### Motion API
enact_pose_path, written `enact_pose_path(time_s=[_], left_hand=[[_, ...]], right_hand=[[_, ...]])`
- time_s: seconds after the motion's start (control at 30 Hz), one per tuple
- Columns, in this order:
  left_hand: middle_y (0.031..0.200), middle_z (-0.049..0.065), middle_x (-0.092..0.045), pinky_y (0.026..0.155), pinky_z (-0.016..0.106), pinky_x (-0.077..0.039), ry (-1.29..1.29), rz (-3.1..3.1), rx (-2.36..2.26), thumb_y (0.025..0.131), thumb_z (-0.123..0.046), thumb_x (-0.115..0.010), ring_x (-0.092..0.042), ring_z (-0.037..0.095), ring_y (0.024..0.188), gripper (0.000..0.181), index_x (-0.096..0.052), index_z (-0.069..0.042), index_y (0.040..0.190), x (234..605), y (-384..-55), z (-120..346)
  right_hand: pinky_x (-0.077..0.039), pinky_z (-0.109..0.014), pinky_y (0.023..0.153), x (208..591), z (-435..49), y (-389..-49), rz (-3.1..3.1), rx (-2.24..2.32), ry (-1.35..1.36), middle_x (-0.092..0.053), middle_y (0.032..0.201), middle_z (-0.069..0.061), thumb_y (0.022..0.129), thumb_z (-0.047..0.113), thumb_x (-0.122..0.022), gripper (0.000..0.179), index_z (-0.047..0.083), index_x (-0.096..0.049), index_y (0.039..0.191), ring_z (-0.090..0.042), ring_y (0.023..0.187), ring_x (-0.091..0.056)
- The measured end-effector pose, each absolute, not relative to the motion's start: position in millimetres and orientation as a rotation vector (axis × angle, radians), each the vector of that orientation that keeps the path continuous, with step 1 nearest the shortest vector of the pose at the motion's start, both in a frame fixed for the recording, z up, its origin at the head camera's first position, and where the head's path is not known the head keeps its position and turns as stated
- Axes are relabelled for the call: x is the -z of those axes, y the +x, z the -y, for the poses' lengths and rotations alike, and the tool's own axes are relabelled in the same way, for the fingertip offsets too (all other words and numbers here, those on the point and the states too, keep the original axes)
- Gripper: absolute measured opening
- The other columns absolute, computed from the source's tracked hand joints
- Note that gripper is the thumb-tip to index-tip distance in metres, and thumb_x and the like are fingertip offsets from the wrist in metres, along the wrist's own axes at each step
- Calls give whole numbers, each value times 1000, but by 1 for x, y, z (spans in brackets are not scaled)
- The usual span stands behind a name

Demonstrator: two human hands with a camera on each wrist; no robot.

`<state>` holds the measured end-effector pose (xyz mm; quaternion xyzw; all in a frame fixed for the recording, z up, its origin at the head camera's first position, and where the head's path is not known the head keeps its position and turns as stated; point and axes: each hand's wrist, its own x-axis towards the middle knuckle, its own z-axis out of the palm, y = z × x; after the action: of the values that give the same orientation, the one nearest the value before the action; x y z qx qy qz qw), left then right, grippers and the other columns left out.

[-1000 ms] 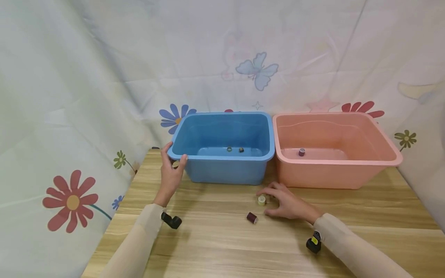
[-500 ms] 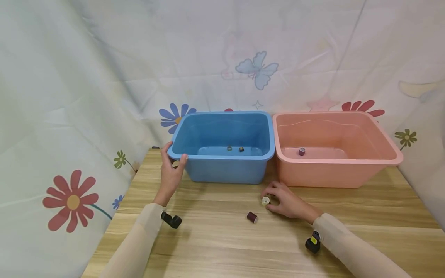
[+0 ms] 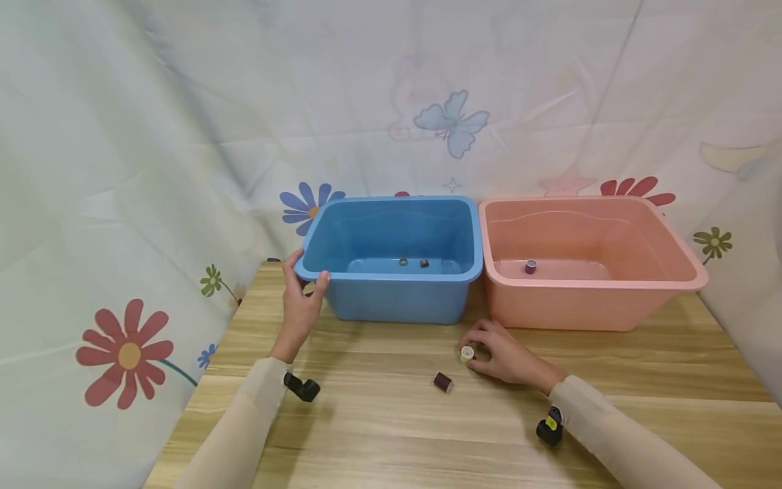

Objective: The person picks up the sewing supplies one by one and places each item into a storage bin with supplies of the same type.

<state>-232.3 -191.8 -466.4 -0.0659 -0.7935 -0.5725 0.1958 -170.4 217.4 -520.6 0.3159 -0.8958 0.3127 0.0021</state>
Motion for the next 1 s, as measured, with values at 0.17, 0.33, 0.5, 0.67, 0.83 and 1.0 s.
enact_pose_path(time_s=[0.17,0.33,0.5,0.67,0.83,1.0], left_hand=[[154,13,-45,95,58,-54,-185,2220,1605,97,-49,-67,-52,39,134,75,-26,-30,157,464,-232,191],[156,13,-44,96,57,-54,-169,2229,1611,98,-45,-67,-52,34,134,73,-26,-31,157,465,-232,192],[154,19,-45,97,59,-52,-151,2241,1607,99,-35,-68,-52,36,132,74,-25,-24,159,462,-230,190],[151,27,-46,96,60,-53,-172,2245,1592,100,-27,-67,-53,42,130,73,-26,-9,158,441,-215,184],[149,29,-47,95,58,-54,-185,2247,1583,100,-24,-66,-54,44,129,71,-27,-6,156,429,-205,180],[149,30,-47,95,59,-54,-200,2234,1589,100,-25,-66,-54,45,129,72,-27,-5,156,430,-205,181]], right_hand=[[-51,-40,89,519,-218,-172,2751,-985,1013,-60,107,10,81,14,-87,29,21,-75,107,-14,101,-56],[-51,-36,85,512,-216,-172,2682,-985,1048,-60,106,9,80,13,-88,28,18,-75,105,-16,99,-58],[-50,-37,86,501,-214,-169,2665,-988,1067,-60,107,8,80,12,-88,28,17,-75,104,-14,101,-55],[-50,-37,87,494,-214,-167,2660,-988,1082,-60,108,8,80,12,-88,28,16,-75,104,-12,102,-54],[-51,-37,88,490,-214,-167,2674,-976,1072,-59,108,10,79,14,-88,28,17,-75,103,-11,103,-53],[-52,-39,88,484,-215,-166,2678,-929,1089,-58,108,9,79,15,-89,28,18,-75,103,-11,104,-54]])
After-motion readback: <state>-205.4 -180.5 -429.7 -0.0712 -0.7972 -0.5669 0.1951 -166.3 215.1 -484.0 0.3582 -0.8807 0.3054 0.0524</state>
